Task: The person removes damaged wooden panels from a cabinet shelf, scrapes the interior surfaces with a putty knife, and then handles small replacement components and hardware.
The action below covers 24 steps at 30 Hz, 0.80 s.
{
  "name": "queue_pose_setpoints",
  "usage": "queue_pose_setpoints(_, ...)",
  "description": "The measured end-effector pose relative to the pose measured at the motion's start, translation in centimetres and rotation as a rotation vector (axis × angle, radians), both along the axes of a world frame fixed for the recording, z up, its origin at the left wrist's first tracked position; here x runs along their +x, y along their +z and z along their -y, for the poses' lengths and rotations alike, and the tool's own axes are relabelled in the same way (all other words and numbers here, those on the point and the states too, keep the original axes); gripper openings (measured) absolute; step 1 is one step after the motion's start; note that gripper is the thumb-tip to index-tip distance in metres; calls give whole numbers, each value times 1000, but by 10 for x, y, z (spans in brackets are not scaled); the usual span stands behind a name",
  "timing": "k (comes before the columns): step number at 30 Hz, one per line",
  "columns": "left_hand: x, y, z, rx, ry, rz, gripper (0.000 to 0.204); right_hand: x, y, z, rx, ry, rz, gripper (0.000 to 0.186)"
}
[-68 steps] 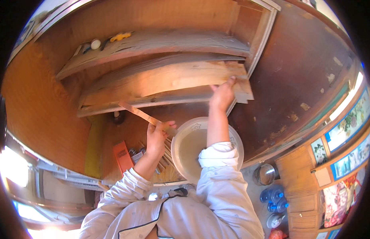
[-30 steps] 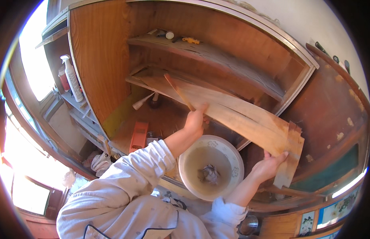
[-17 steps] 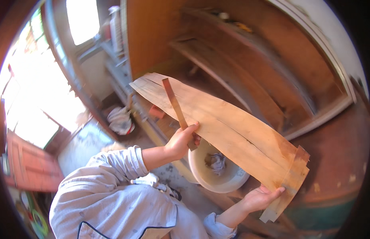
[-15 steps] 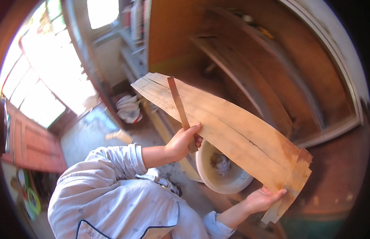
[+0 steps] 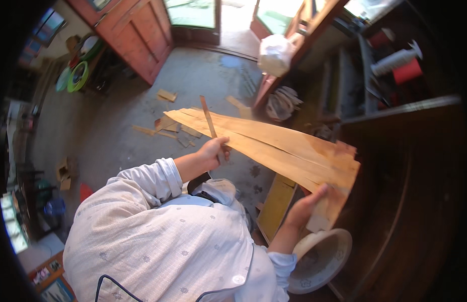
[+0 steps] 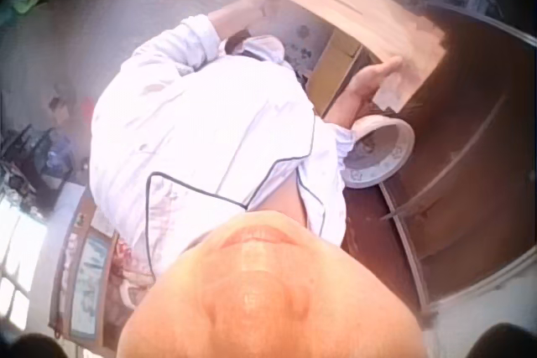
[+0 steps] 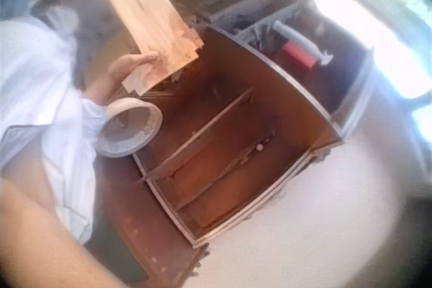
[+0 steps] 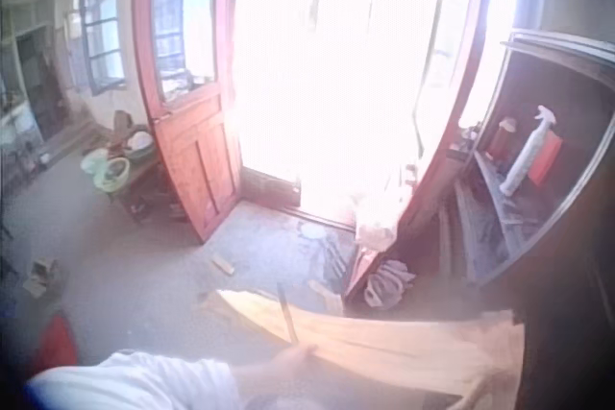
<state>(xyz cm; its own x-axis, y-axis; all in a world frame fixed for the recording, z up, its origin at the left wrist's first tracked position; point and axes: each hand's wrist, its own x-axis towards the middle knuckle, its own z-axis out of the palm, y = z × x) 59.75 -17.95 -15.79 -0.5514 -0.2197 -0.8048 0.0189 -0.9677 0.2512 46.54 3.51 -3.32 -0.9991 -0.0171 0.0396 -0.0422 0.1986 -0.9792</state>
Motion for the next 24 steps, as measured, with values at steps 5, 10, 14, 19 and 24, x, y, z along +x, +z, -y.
queue_pose_setpoints(5,125,-114,116,-71,127,166,17,50,-107,124,-17,418,267,49)
queue_pose_setpoints(10,270,-173,192,58,94,804,43,88,-181,157,636,1248,108,43)
queue_pose_setpoints(14,281,-137,214,5,-113,1179,55,66,-145,156,585,1141,418,39)
queue_pose_setpoints(19,205,-167,250,-179,-212,843,41,-5,-116,80,440,631,201,33)
queue_pose_setpoints(24,63,-210,248,-342,-297,270,20,-46,-36,-4,431,375,110,31)
